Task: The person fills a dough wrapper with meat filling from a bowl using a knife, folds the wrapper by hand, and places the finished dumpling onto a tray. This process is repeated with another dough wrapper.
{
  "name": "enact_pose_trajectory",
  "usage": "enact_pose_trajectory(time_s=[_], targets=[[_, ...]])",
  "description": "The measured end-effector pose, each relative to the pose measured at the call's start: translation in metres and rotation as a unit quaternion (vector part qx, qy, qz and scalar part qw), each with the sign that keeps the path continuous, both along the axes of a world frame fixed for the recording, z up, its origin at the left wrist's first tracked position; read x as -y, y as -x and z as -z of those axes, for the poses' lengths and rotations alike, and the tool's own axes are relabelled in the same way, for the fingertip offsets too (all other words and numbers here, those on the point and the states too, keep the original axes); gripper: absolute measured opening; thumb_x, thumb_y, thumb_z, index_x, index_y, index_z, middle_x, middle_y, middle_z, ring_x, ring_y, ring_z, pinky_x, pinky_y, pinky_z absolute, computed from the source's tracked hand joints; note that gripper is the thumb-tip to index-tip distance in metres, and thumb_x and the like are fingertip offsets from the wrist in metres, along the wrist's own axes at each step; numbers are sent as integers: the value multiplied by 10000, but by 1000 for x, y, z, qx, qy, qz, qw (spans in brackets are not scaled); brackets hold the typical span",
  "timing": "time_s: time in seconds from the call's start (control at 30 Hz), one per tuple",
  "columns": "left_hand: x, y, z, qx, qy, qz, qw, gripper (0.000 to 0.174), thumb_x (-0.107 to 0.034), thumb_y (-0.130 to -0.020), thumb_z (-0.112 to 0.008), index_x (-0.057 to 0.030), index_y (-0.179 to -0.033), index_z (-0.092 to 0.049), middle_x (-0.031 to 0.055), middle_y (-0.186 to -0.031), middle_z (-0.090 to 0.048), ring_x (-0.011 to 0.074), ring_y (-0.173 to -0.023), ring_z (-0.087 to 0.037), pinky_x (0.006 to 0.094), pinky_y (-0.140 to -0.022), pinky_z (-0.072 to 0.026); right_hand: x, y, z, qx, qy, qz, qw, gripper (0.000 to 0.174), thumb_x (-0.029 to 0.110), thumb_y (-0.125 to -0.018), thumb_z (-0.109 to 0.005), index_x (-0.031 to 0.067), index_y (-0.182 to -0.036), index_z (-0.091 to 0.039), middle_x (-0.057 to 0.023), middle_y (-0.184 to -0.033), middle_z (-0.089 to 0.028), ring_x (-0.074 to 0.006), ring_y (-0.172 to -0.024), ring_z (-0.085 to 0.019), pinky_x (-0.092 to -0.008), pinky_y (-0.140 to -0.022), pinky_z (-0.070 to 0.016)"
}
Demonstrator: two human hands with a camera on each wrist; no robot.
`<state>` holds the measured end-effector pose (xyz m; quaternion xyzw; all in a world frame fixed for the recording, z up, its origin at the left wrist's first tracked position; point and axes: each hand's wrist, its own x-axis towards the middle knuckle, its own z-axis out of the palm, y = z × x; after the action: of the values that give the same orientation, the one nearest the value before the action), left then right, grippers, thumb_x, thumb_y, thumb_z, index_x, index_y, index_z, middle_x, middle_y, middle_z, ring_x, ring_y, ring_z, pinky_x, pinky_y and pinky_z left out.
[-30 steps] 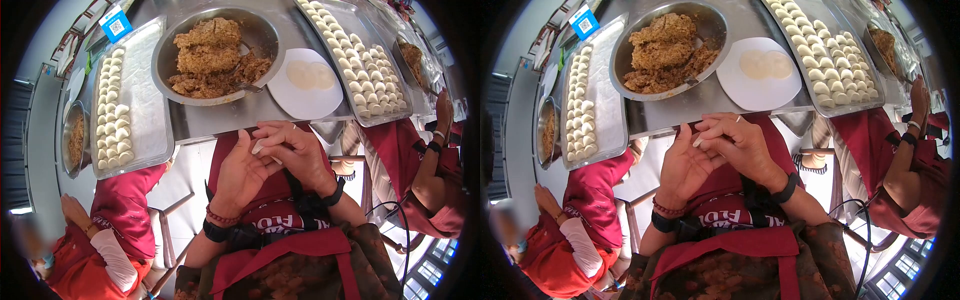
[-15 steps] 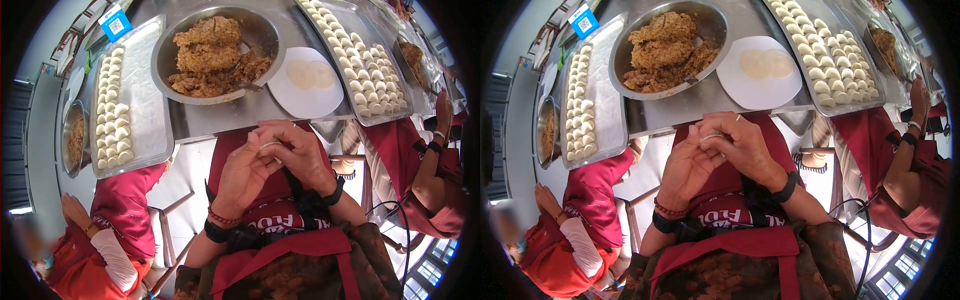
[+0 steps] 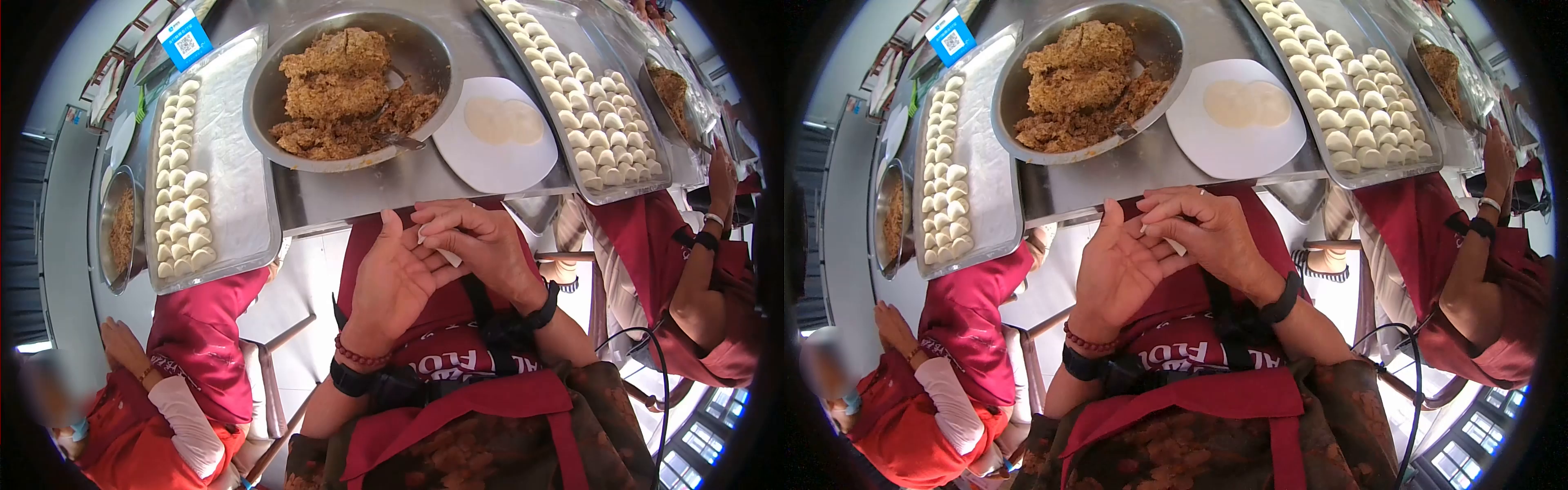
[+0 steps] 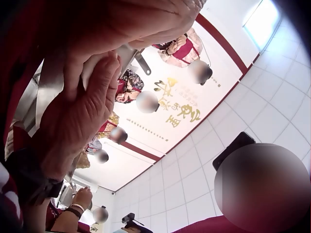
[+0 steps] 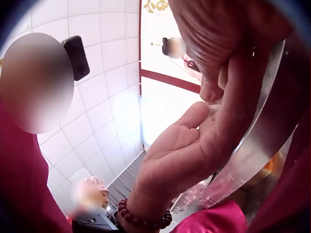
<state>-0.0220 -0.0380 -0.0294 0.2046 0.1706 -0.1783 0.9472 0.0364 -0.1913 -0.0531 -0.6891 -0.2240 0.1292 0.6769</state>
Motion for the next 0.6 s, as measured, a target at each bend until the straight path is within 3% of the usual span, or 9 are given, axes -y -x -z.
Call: enact_pose_trajectory(time_s=[0.1,0.2,0.27,0.33,0.4,0.5,0.6], targets=[[1,0,3,3,0,-1,1000,687,-545,-1051,-222,37,-1325,-461,171,-1256,-580,303,-1193,-568,545,-1065,-440,2,2,-18,-171,0,-4,985,198,27,-864,-673,40,-1055,-724,-124,-1079,-712,-161,-1011,-685,-272,-855,-546],[1,1,5,6,12,-10,1000,689,-546,-1051,-214,36,-1324,-462,172,-1255,-582,299,-1187,-575,540,-1063,-446,1,2,-22,-61,57,-9,996,159,29,-891,-638,37,-1026,-722,-127,-1093,-706,-155,-979,-692,-267,-842,-553],[2,1,5,7,8,-7,1000,688,-545,-1051,-208,33,-1326,-460,174,-1254,-583,296,-1188,-576,533,-1062,-449,2,-4,-10,74,69,-35,994,168,28,-897,-620,37,-1034,-717,-131,-1108,-698,-166,-964,-696,-274,-831,-561],[3,0,1,10,-15,5,1000,685,-545,-1052,-203,28,-1330,-456,176,-1253,-584,294,-1193,-575,524,-1061,-453,1,-3,-7,101,66,-36,992,174,27,-896,-610,39,-1035,-714,-133,-1121,-692,-188,-983,-691,-292,-840,-562],[5,0,2,4,-10,6,1000,684,-545,-1052,-198,23,-1336,-451,179,-1254,-585,292,-1198,-572,517,-1057,-459,-1,2,-10,20,47,-14,999,179,24,-886,-609,43,-1031,-712,-134,-1130,-688,-223,-1036,-678,-319,-869,-557],[5,0,5,11,-10,14,1000,684,-545,-1052,-196,22,-1338,-448,181,-1255,-585,292,-1206,-568,510,-1056,-462,1,1,-3,72,74,-17,995,201,14,-861,-623,48,-1039,-711,-133,-1138,-686,-255,-1110,-646,-344,-896,-540],[7,0,-4,6,-14,-13,1000,695,-547,-1051,-198,37,-1336,-442,186,-1261,-583,293,-1212,-565,506,-1064,-454,3,0,-19,32,89,-39,995,219,8,-851,-628,63,-1046,-713,-122,-1139,-693,-255,-1119,-638,-351,-898,-532]])
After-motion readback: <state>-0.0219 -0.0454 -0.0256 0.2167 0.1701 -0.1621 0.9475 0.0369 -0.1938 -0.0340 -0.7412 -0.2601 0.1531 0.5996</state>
